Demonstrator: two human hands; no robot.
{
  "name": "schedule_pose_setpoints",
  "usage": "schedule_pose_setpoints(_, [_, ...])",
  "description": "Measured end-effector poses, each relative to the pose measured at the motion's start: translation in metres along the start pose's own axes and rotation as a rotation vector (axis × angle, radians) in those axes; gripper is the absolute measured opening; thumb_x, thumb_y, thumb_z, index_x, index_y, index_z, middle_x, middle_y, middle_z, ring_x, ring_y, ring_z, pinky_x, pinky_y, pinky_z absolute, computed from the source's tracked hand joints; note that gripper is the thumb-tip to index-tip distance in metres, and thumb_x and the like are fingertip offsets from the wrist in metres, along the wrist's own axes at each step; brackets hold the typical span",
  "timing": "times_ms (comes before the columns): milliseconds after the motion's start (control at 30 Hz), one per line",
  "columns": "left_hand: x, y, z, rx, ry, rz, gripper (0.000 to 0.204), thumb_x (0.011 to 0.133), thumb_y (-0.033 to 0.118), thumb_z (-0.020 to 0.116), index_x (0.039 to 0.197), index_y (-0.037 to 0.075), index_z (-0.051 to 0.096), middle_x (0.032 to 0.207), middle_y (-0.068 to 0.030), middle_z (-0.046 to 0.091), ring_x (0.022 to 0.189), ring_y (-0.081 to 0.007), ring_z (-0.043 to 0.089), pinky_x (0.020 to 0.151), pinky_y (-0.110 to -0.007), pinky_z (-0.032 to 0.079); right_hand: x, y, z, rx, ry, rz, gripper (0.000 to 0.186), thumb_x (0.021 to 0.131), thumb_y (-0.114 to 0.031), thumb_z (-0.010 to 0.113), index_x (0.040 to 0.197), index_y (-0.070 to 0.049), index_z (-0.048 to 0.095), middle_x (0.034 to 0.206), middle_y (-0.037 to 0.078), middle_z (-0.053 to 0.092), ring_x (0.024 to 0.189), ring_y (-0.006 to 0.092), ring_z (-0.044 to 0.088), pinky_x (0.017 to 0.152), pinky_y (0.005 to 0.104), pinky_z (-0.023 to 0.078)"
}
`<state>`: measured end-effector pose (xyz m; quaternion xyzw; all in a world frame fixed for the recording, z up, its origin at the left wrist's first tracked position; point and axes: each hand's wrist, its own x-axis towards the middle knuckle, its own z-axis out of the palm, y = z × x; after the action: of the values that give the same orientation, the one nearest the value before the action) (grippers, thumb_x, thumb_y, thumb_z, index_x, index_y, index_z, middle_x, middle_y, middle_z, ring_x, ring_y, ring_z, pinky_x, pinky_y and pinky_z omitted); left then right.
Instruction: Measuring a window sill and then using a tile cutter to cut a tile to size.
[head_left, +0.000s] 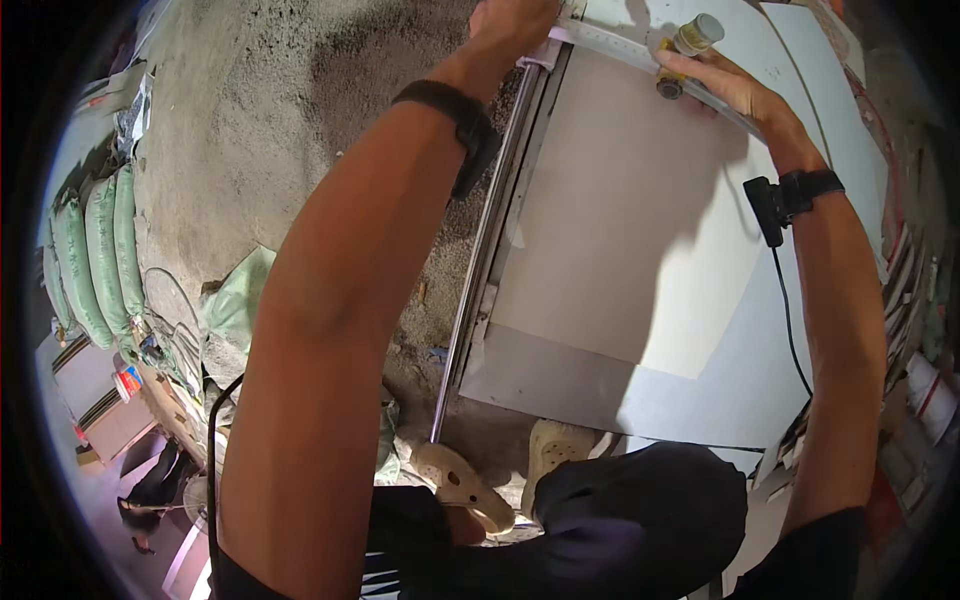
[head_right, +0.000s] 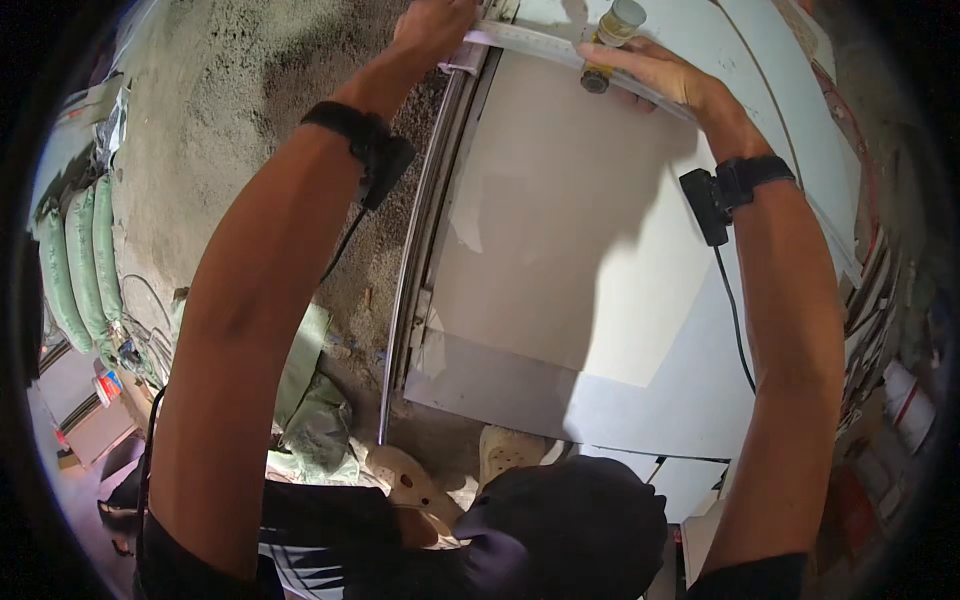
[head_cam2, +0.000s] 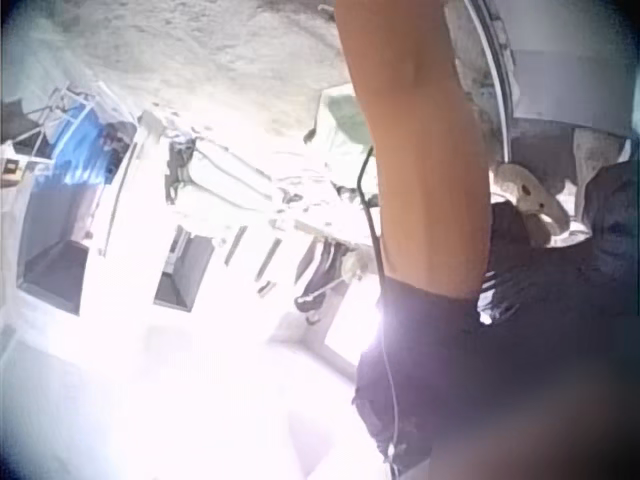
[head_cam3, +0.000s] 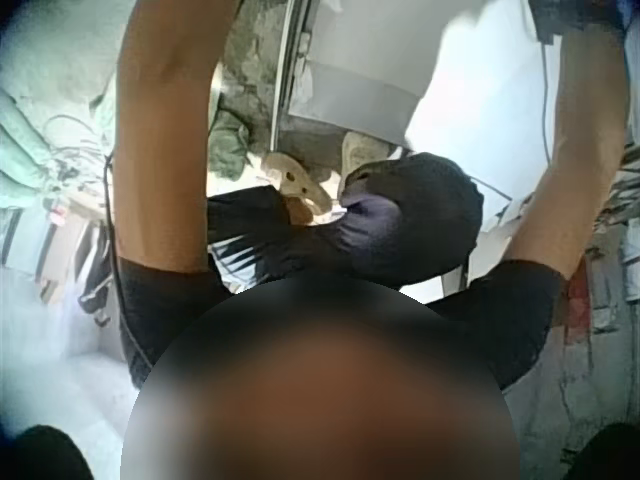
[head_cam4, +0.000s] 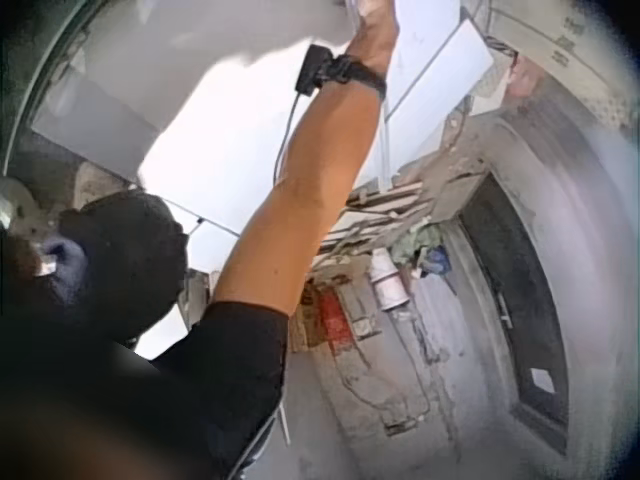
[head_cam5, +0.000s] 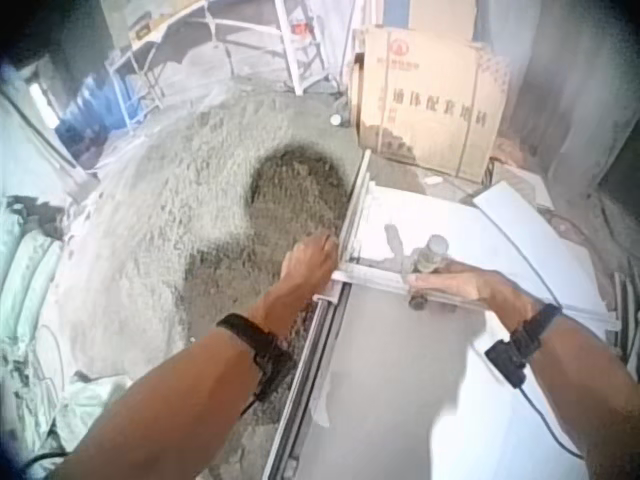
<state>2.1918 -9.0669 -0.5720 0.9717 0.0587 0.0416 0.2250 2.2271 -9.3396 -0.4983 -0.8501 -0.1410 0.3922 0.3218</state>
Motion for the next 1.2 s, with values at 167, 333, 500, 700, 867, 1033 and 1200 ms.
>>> schedule_pose_setpoints(167, [-0.004,0.014,-0.013,0.095,-0.002,0.073,0.024,0.094,0.021,0.041,0.1,0.006,0.058,0.105,-0.0184,0.063,0.097,-0.0401,0.061,0.084,-0.05,0.048,0.004,0.011,0.003,-0.034,0.1,-0.05,0.094,0.066,-0.081,0.058,0.118,-0.004,0.059,0.094,0.011,0.062,0.08,0.0197,0.059,0.064,0.0311,0.048])
schedule_pose_setpoints(333, [-0.005,-0.005,-0.009,0.151,0.076,0.199,0.017,0.09,0.017,0.047,0.095,0.006,0.059,0.101,-0.0175,0.058,0.092,-0.0385,0.062,0.078,-0.049,0.05,0.004,-0.002,0.008,-0.036,0.016,-0.042,0.072,0.076,-0.071,0.059,0.118,-0.012,0.058,0.088,0.002,0.058,0.071,0.0111,0.052,0.06,0.0266,0.041])
schedule_pose_setpoints(500, [-0.021,-0.005,-0.005,0.207,0.082,0.259,0.013,0.088,0.014,0.05,0.094,0.005,0.058,0.105,-0.0166,0.056,0.089,-0.0394,0.062,0.076,-0.049,0.051,0.009,0.011,0.014,-0.027,0.02,-0.094,0.072,0.073,-0.072,0.063,0.103,-0.006,0.064,0.08,0.006,0.061,0.068,0.0137,0.056,0.049,0.0279,0.043])
schedule_pose_setpoints(700, [-0.061,0.006,-0.02,-0.108,0.024,0.049,0.025,0.089,0.028,0.048,0.105,0.012,0.059,0.103,-0.0187,0.061,0.093,-0.0405,0.061,0.079,-0.049,0.049,-0.011,0.023,0.038,-0.035,0.049,-0.1,0.069,0.074,-0.072,0.063,0.094,-0.005,0.067,0.072,0.006,0.061,0.061,0.0141,0.056,0.046,0.0265,0.042])
schedule_pose_setpoints(867, [-0.111,0.022,-0.042,-0.204,-0.079,-0.268,0.036,0.093,0.034,0.037,0.115,0.015,0.059,0.103,-0.0197,0.067,0.096,-0.0435,0.061,0.087,-0.051,0.046,-0.05,0.008,0.067,0.056,-0.048,0.004,0.063,0.073,-0.067,0.068,0.089,-0.005,0.068,0.071,0.006,0.063,0.062,0.0156,0.058,0.047,0.0274,0.044])
schedule_pose_setpoints(1033, [-0.175,0.03,-0.059,-0.286,-0.091,-0.281,0.035,0.094,0.031,0.038,0.115,0.012,0.059,0.1,-0.019,0.066,0.093,-0.0412,0.062,0.084,-0.049,0.046,-0.096,0.013,0.109,-0.043,-0.045,0.07,0.062,0.074,-0.067,0.067,0.099,-0.01,0.067,0.083,0.009,0.068,0.078,0.0231,0.064,0.073,0.0361,0.05])
schedule_pose_setpoints(1200, [-0.254,0.033,-0.072,-0.274,-0.094,-0.261,0.033,0.095,0.027,0.039,0.117,0.01,0.058,0.086,-0.0177,0.065,0.08,-0.0365,0.064,0.074,-0.044,0.048,-0.158,0.0,0.155,-0.183,-0.122,0.093,0.071,0.077,-0.07,0.061,0.113,-0.009,0.059,0.092,0.016,0.069,0.09,0.0345,0.066,0.081,0.0442,0.05])
